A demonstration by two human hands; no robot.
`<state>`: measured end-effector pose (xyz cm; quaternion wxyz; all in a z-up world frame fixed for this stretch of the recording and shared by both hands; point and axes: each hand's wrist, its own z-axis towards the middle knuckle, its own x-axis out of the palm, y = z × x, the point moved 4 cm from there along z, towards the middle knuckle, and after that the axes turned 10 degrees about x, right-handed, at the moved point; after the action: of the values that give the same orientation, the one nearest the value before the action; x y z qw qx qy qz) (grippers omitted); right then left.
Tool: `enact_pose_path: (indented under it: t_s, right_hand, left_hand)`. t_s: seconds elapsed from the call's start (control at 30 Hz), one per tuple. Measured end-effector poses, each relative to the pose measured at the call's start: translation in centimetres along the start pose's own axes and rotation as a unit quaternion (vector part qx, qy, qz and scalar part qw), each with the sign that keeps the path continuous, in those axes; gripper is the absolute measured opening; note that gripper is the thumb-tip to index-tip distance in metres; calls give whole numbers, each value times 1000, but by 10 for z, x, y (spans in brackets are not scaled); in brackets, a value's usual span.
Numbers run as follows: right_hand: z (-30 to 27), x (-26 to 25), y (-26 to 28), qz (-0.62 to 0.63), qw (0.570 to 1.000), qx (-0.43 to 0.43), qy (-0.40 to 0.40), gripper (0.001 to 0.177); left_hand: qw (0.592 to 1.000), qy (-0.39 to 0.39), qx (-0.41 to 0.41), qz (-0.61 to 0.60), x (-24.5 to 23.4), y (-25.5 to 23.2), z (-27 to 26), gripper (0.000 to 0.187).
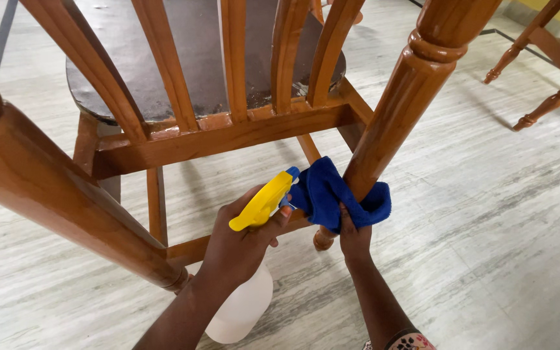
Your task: The person cleans a wooden chair using a spray bottle and a blue cloth. They spray the chair's backrest, legs, and seat, then wipe each area thoroughly. The person moves the chair to a different location and continues cleaning the back and legs.
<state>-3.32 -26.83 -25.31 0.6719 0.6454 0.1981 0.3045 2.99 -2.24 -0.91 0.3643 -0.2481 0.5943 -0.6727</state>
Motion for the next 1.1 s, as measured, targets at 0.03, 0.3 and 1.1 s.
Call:
enact_pose_path:
  t_s: [0.03,0.3,1.1]
  right_hand:
    - [0,-2,-5,21,1000,11,7,29]
    - [-4,-5,-6,36,999,25,3,31]
    - [-28,-21,-55,-232,966,42,106,53]
  left_hand:
    - [1000,1,-10,10,1,1,0,33]
    - [1000,11,4,-4,4,14,-7,33]
    - [1000,12,14,24,10,19,1,25]
